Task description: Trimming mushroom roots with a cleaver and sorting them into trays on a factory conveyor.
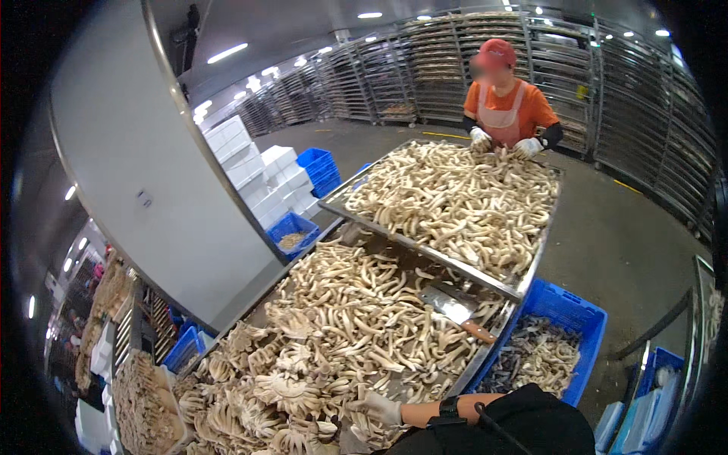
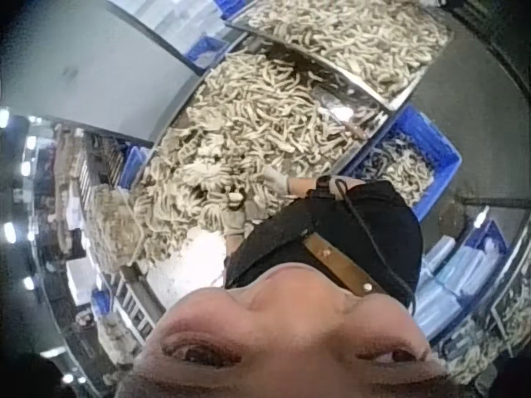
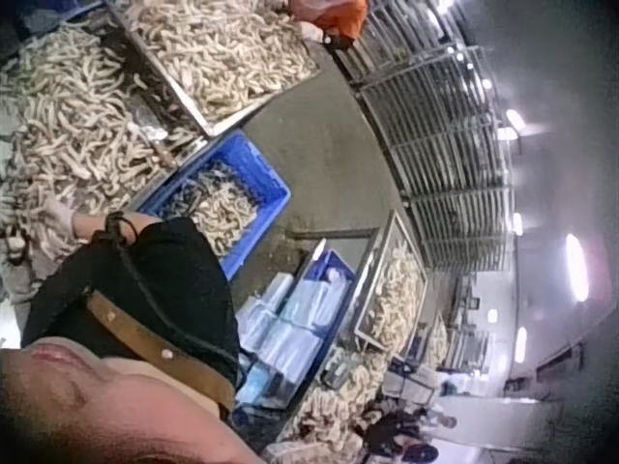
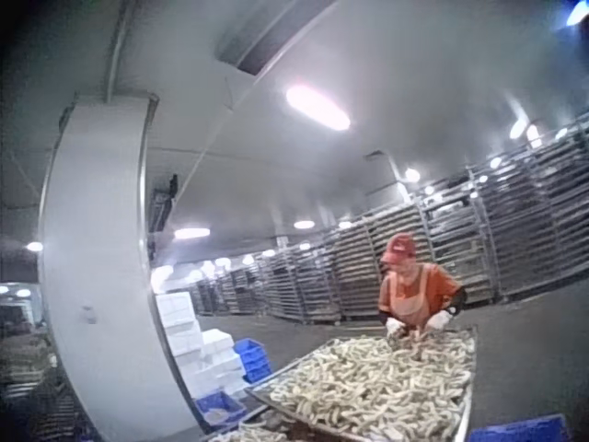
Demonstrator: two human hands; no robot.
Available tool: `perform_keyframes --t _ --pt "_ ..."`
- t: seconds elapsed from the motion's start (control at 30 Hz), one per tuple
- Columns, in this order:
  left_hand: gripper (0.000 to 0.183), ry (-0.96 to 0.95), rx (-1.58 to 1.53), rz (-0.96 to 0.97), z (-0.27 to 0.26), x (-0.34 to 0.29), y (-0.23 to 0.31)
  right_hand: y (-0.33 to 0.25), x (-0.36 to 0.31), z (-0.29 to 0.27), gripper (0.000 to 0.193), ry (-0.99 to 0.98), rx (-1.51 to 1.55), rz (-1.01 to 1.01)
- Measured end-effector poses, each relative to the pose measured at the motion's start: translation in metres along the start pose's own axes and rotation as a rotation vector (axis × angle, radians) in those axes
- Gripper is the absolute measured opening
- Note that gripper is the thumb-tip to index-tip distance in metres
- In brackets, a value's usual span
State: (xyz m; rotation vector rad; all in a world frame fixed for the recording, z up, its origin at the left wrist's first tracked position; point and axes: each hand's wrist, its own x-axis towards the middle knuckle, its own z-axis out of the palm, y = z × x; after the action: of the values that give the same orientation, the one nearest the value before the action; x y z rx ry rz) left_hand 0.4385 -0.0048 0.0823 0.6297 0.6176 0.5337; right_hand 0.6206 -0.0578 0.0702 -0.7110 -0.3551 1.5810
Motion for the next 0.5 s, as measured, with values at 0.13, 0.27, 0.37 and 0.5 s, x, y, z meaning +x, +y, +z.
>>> perform_keyframes --t 0.13,0.27,0.37,0.5 --pt "0.054 0.029 -0.106 0.028 -0.004 -0.005 0.004 0.028 0.03 -0.031 0.049 -0.284 -1.179 -0.773" --pt "0.053 0.047 -0.217 0.054 -0.017 -0.007 0.007 -0.013 0.006 0.022 0.071 0.105 0.099 0.068" --pt "0.053 -0.02 -0.297 0.008 -0.002 -0.004 0.004 0.041 0.039 -0.055 0.064 -0.505 -1.494 -0.672" --pt "0.053 -0.165 -1.008 -0.212 0.014 -0.002 0.019 -0.022 0.0 0.004 0.039 -0.134 -0.642 0.015"
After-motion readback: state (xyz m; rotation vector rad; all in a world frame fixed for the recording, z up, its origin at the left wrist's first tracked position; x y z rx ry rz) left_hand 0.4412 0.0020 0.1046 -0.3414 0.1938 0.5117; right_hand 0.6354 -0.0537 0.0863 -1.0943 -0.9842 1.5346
